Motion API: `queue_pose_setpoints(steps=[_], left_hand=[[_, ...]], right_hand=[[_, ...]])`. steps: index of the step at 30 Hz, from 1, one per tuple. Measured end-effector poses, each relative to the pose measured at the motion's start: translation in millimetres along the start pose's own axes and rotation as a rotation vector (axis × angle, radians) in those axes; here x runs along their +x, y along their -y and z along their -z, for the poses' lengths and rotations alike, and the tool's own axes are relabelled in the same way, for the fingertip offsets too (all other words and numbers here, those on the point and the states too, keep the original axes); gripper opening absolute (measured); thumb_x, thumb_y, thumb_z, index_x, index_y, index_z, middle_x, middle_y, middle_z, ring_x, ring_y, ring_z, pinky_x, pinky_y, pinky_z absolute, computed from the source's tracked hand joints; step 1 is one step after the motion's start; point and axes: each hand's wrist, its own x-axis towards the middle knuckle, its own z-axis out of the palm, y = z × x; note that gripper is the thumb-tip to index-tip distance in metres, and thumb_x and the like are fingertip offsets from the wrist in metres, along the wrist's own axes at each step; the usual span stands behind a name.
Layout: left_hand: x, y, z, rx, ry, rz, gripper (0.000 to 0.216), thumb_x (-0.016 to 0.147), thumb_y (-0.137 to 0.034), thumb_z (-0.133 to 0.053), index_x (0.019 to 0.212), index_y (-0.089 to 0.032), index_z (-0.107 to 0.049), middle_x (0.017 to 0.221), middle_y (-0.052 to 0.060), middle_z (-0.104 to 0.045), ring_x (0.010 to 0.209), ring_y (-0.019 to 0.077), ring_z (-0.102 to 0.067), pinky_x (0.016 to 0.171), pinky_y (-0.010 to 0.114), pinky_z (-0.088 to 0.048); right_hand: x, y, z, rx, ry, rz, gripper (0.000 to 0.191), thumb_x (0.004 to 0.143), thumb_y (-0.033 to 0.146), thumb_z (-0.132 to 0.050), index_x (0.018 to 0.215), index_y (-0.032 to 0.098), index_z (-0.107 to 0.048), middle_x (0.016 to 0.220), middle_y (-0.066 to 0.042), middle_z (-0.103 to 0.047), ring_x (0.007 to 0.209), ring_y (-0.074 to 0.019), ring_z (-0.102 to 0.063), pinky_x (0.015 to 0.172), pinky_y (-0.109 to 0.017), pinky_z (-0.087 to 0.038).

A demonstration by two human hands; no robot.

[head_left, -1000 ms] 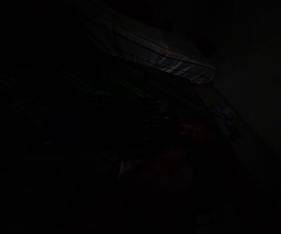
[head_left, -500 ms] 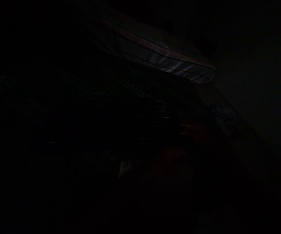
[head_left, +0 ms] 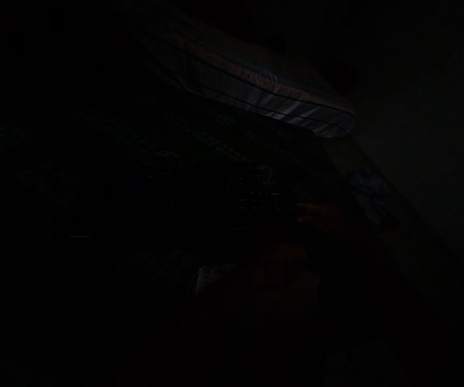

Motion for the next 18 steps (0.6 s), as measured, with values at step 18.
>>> queue_pose_setpoints(steps=[18], left_hand=[[-0.1, 2.2, -0.7, -0.008, -0.025, -0.02, 0.028, 0.089, -0.034, -0.053, 0.108, -0.013, -0.057, 0.104, 0.007, -0.06, 0.088, 0.0157, -0.06, 0.077, 0.035, -0.053]], right_hand=[[9.2, 4.3, -4.3, 0.208, -0.119, -0.157, 0.049, 0.064, 0.037, -0.074, 0.109, 0.018, -0.066, 0.1, -0.008, -0.071, 0.079, -0.0207, -0.068, 0.067, -0.033, -0.056]])
